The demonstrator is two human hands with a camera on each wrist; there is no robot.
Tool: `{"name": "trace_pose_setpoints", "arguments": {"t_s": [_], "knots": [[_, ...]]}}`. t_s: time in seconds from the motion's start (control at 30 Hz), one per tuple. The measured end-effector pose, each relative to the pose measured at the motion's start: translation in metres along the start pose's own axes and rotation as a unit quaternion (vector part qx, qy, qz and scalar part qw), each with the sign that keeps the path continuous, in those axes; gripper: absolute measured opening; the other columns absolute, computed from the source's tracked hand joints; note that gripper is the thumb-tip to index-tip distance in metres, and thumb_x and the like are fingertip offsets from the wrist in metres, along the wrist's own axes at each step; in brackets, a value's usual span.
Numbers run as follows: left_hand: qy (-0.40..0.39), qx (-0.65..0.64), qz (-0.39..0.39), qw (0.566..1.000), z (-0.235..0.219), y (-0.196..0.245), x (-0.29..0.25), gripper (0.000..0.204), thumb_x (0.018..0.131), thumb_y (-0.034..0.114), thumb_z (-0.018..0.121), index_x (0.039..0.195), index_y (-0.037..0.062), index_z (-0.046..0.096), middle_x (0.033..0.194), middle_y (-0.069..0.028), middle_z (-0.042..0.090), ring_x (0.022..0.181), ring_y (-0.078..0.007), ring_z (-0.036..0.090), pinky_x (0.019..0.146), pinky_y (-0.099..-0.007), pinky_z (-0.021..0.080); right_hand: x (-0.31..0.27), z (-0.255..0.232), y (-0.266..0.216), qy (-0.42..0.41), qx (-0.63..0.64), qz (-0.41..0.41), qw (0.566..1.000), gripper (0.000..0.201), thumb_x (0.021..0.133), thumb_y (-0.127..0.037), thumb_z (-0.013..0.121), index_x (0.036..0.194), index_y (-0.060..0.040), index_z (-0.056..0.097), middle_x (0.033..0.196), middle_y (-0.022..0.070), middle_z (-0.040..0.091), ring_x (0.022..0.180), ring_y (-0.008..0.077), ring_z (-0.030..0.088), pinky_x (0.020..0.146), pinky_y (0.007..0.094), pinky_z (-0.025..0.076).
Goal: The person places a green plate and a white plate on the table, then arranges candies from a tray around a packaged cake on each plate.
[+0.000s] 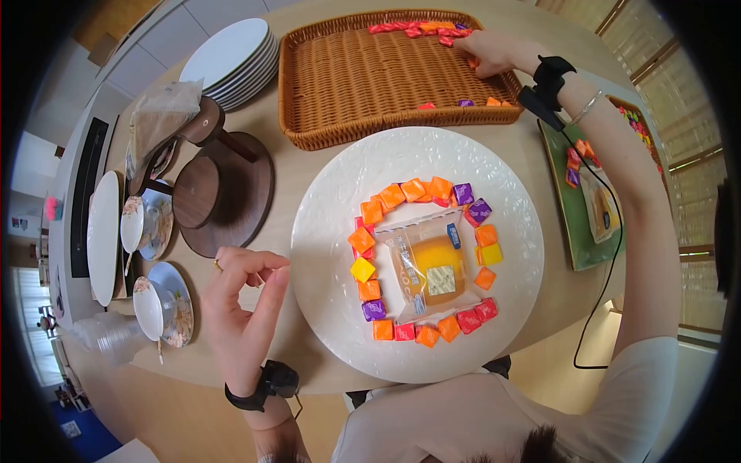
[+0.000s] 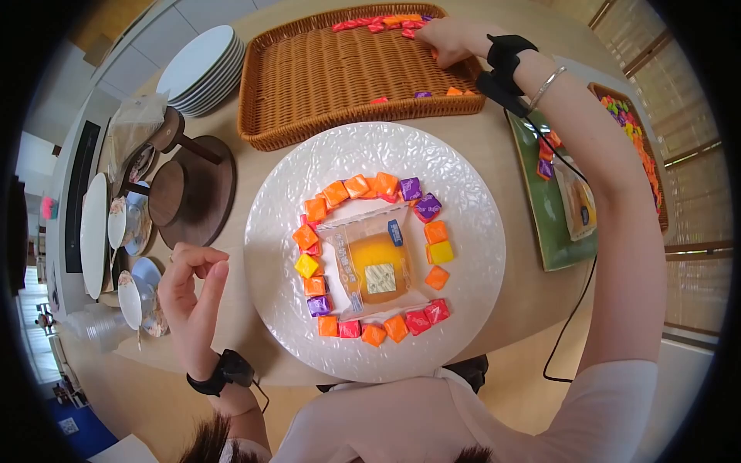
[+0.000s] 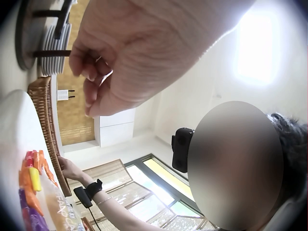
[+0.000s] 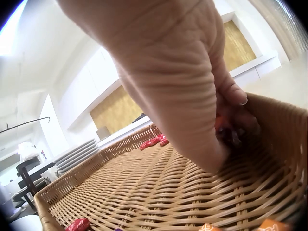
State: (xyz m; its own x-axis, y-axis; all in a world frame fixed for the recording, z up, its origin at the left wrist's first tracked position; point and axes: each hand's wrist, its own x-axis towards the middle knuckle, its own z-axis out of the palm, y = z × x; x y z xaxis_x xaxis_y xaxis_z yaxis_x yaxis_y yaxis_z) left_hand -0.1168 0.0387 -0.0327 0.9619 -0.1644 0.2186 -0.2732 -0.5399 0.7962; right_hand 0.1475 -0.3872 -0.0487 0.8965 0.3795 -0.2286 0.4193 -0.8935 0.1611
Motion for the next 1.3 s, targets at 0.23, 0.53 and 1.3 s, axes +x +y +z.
{"name": "trace_pose_setpoints", "arguments": {"t_s": [0.23,0.53,1.3], "knots": [[0.016,-0.024,0.008,1.000,0.006,-0.006,0.000,0.007,0.084,0.002,0.072,0.089,0.0007,0.067,0.081,-0.0024,0.060,0.075,-0.0134,0.046,0.070,-0.0268,0.038,-0.016,-0.005,-0.010,0.006,0.122,0.062,0.991,0.028,0.076,0.000,0.067,0.101,-0.0011,0.054,0.089,0.0143,0.064,0.074,0.0278,0.070,0.055,0.0373,0.057],[-0.070,-0.310,-0.079,0.945,-0.005,-0.010,-0.002,0.026,0.101,0.017,0.058,0.119,-0.0015,0.061,0.108,-0.0036,0.063,0.093,-0.0105,0.056,0.086,-0.0251,0.044,-0.070,-0.046,-0.032,0.072,0.259,0.004,0.963,0.022,0.076,-0.009,0.066,0.094,0.0016,0.058,0.077,0.0130,0.063,0.074,0.0212,0.065,0.064,0.0333,0.054],[-0.222,-0.815,-0.318,0.430,0.104,0.085,-0.060,0.042,0.109,0.020,0.034,0.139,-0.0082,0.041,0.135,-0.0208,0.054,0.127,-0.0314,0.056,0.112,-0.0399,0.045,-0.270,-0.038,-0.223,0.170,0.499,-0.238,0.816,0.029,0.071,0.009,0.067,0.097,-0.0046,0.064,0.100,0.0053,0.067,0.093,0.0207,0.062,0.084,0.0304,0.049]]}}
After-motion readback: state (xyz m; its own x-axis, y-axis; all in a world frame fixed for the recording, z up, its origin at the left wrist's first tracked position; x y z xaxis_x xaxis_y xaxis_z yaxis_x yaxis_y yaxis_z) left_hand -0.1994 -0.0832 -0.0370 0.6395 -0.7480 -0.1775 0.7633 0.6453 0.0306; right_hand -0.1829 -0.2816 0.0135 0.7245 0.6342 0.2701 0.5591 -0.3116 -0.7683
